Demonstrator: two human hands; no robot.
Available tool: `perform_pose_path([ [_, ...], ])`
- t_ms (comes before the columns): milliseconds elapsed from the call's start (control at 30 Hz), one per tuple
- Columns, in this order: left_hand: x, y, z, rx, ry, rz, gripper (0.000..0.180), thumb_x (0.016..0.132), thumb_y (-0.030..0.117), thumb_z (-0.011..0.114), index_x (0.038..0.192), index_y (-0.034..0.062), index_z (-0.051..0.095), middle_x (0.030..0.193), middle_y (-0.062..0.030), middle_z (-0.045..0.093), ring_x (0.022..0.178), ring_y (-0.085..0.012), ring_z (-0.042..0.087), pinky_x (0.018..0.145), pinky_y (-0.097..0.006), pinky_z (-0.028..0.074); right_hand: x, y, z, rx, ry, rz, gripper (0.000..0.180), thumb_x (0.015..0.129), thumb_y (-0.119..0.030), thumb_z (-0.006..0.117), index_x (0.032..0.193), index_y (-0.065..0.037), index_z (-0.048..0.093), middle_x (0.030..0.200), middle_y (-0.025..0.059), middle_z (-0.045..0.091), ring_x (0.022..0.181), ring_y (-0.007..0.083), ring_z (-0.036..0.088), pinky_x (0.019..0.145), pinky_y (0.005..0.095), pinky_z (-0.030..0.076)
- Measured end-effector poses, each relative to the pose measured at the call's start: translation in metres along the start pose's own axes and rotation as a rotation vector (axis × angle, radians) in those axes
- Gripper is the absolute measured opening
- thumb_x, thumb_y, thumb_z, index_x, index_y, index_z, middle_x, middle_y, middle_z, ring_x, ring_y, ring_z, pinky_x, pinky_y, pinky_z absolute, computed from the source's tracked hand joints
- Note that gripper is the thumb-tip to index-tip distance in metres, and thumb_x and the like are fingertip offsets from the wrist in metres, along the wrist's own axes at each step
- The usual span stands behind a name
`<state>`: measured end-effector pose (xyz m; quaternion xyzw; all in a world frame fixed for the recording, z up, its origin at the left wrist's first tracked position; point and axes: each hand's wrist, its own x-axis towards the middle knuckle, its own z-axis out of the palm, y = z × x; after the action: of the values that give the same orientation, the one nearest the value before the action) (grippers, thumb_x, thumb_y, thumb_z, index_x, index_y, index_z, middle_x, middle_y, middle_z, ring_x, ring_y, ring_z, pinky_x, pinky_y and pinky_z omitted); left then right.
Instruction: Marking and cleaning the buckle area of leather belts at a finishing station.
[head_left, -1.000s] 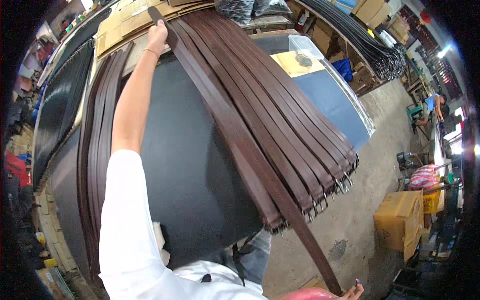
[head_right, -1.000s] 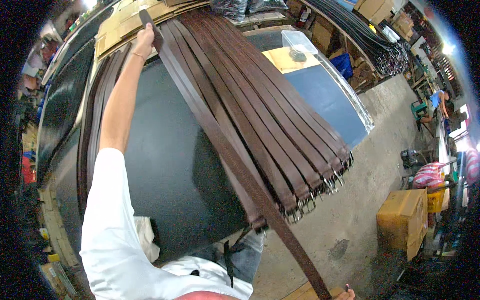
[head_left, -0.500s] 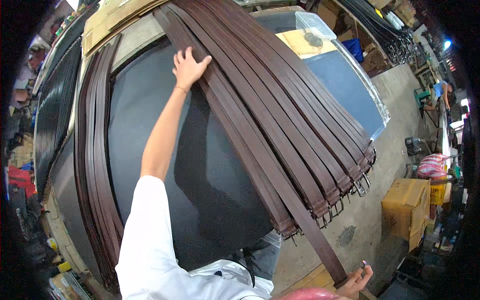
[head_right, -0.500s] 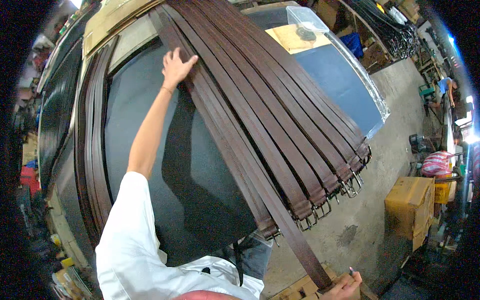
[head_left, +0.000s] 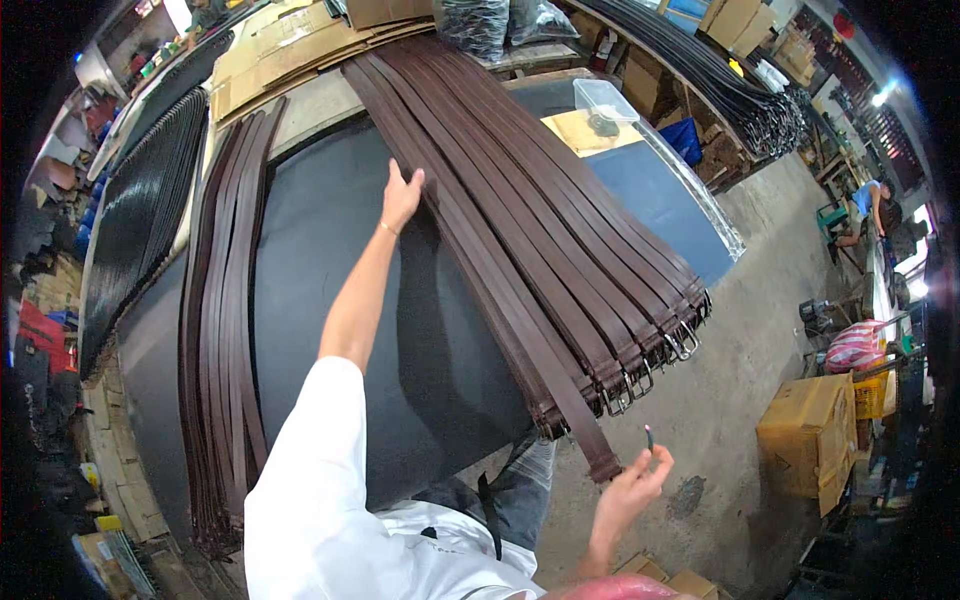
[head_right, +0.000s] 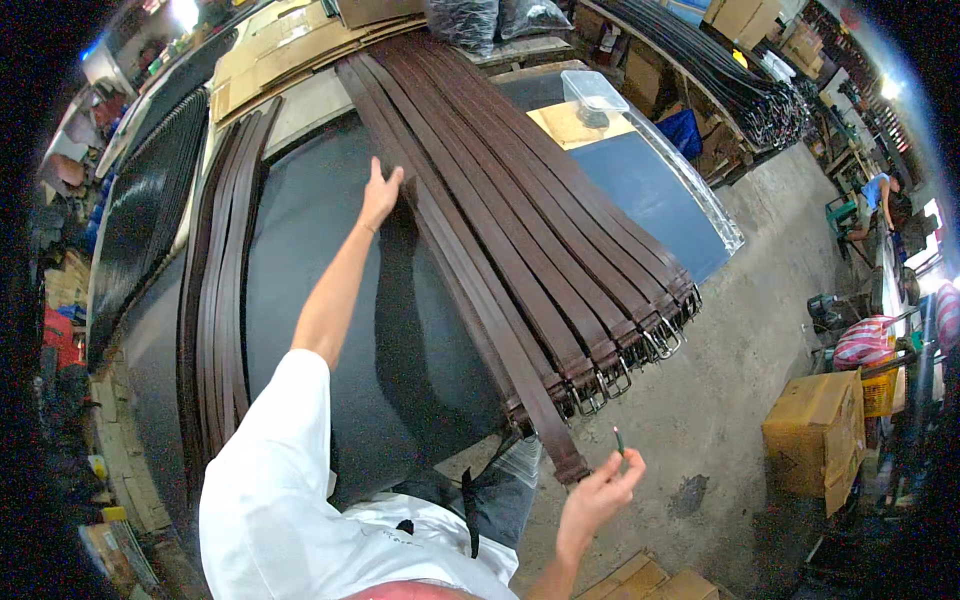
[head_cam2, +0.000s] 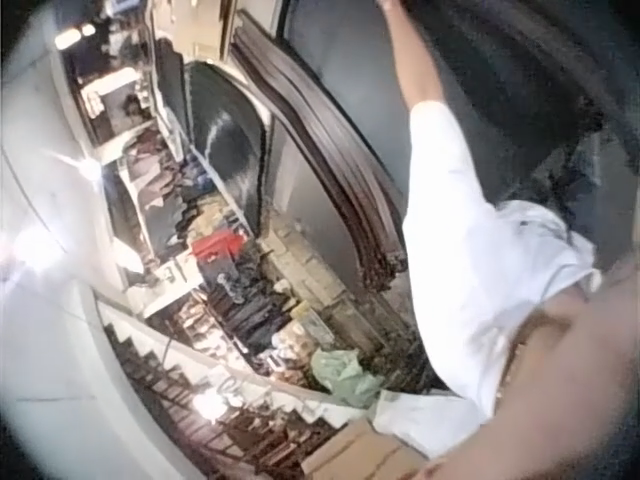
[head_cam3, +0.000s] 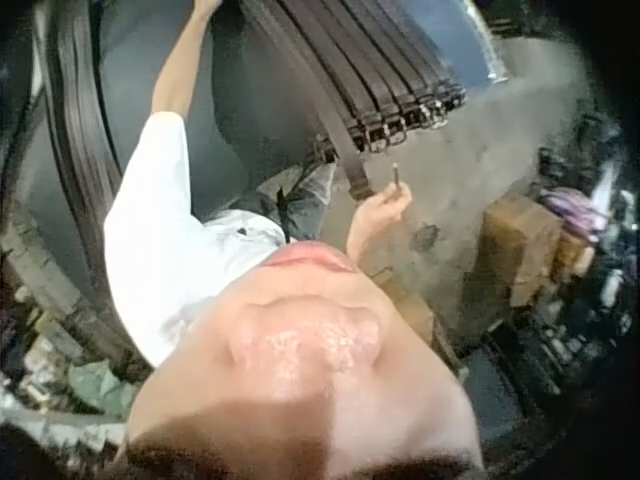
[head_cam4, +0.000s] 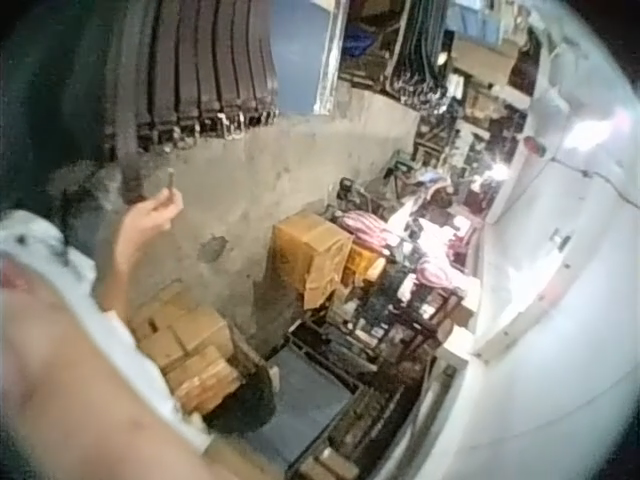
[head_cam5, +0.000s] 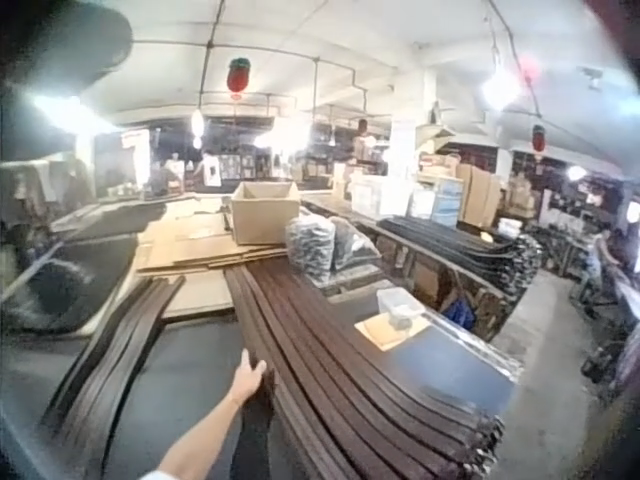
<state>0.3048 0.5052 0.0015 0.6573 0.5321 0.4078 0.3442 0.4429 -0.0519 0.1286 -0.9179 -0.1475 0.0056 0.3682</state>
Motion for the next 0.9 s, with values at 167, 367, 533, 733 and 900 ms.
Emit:
perform_pose_path([
  [167, -0.12, 0.027, -0.001, 0.127, 0.156, 0.141, 0.05, 0.095, 0.025, 0.06, 0.133, -0.0073, 0.05, 0.139, -0.0267, 0.05, 0.133, -0.0384, 0.043, 0.114, -0.042, 0.032, -0.002, -0.022, 0.038, 0.313, 0.028, -0.048, 0.018, 0.104, -0.015, 0.05, 0.116, -0.002, 0.052, 0.066, 0.01, 0.059, 0.055, 0.0203, 0.056, 0.051, 0.0377, 0.043],
  [367, -0.288, 0.115, -0.031, -0.02, -0.213, 0.349, 0.025, 0.089, 0.004, 0.065, 0.114, 0.0027, 0.065, 0.112, -0.0112, 0.062, 0.084, -0.0259, 0.066, 0.074, -0.034, 0.054, 0.007, -0.053, 0.054, 0.469, -0.042, -0.088, 0.019, 0.104, -0.017, 0.05, 0.116, -0.003, 0.052, 0.071, 0.0126, 0.064, 0.059, 0.0215, 0.063, 0.053, 0.0357, 0.048],
  [533, -0.329, 0.15, -0.035, 0.071, -0.374, 0.715, 0.038, 0.086, 0.004, 0.069, 0.123, 0.0083, 0.064, 0.123, -0.0096, 0.063, 0.091, -0.0308, 0.069, 0.075, -0.036, 0.057, 0.006, -0.056, 0.06, 0.528, -0.129, -0.07, 0.02, 0.104, -0.016, 0.048, 0.116, 0.0, 0.051, 0.073, 0.0146, 0.066, 0.06, 0.0248, 0.065, 0.054, 0.0368, 0.049],
  [733, -0.322, 0.141, -0.027, 0.18, -0.318, 1.069, 0.036, 0.08, 0.004, 0.07, 0.115, 0.006, 0.067, 0.119, -0.0071, 0.067, 0.092, -0.0246, 0.07, 0.073, -0.033, 0.058, -0.009, -0.058, 0.045, 0.552, -0.246, -0.025, 0.02, 0.105, -0.018, 0.046, 0.114, 0.0, 0.05, 0.074, 0.0151, 0.068, 0.061, 0.0261, 0.067, 0.055, 0.0394, 0.051],
  [900, -0.333, 0.141, -0.022, 0.228, -0.304, 1.079, 0.031, 0.078, 0.0, 0.072, 0.109, 0.0023, 0.069, 0.111, -0.0086, 0.07, 0.084, -0.0248, 0.067, 0.073, -0.034, 0.058, -0.003, -0.03, 0.044, 0.446, -0.032, -0.234, 0.018, 0.105, -0.019, 0.044, 0.112, -0.003, 0.049, 0.073, 0.0133, 0.071, 0.063, 0.0265, 0.07, 0.056, 0.0395, 0.051],
])
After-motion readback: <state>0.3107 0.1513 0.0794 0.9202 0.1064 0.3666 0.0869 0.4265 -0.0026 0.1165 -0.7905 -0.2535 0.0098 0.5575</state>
